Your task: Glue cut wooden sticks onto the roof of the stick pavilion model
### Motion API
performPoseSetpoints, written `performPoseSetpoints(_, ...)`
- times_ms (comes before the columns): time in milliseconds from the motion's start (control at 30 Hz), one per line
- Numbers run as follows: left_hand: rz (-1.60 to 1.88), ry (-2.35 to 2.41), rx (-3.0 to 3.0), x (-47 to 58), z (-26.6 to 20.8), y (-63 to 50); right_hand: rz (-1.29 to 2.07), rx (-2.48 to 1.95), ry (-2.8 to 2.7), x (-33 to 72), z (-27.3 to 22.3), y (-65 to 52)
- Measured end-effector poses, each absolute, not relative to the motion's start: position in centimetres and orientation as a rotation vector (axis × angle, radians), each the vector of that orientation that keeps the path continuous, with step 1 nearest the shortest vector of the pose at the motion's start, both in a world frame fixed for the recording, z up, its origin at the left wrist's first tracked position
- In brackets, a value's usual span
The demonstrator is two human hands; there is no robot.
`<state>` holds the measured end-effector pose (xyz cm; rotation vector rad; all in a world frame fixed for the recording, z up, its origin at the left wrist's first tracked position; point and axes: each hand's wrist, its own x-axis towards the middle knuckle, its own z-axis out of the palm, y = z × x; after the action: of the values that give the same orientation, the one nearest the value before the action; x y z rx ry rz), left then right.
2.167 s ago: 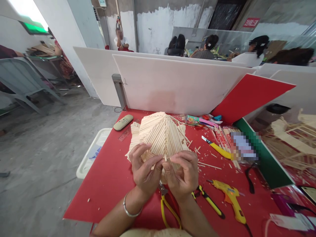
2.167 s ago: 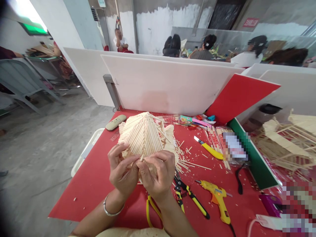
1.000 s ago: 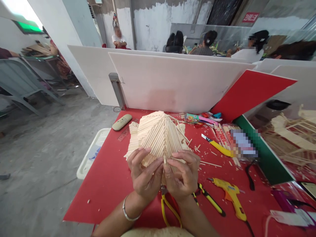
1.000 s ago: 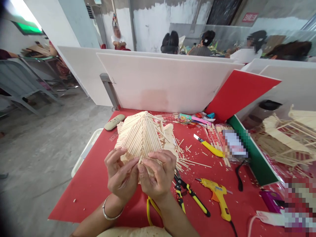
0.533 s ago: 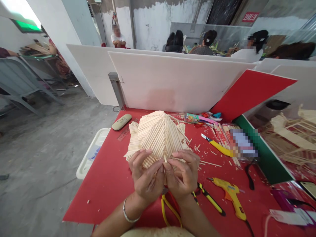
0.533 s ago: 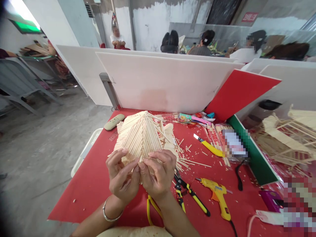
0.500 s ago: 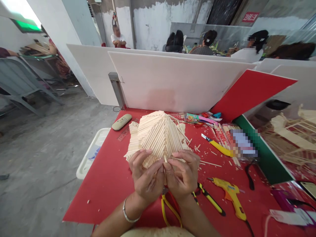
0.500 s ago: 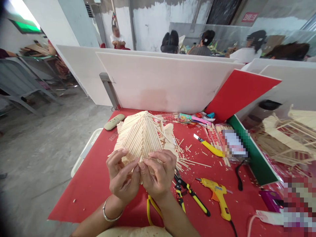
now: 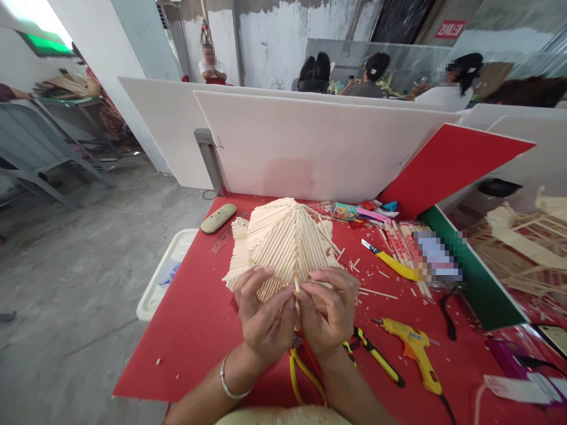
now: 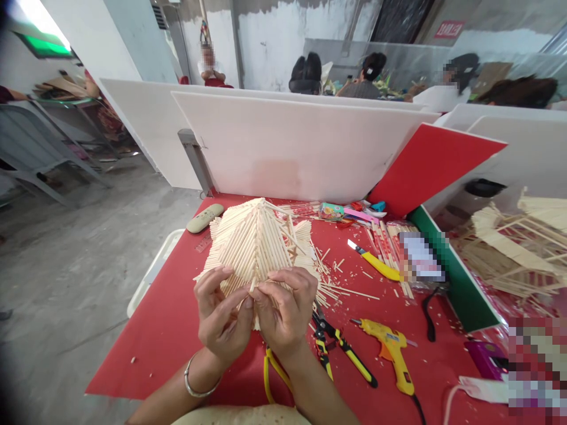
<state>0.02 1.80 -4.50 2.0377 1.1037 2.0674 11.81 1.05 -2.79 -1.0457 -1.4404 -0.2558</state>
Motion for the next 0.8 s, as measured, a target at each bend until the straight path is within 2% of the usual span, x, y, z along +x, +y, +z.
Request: performPoseSetpoints(800, 2.047, 1.137, 2.038, -0.09, -4.8, 1.95, -0.292, -1.095, -1.423, 11.55, -2.88, 1.22)
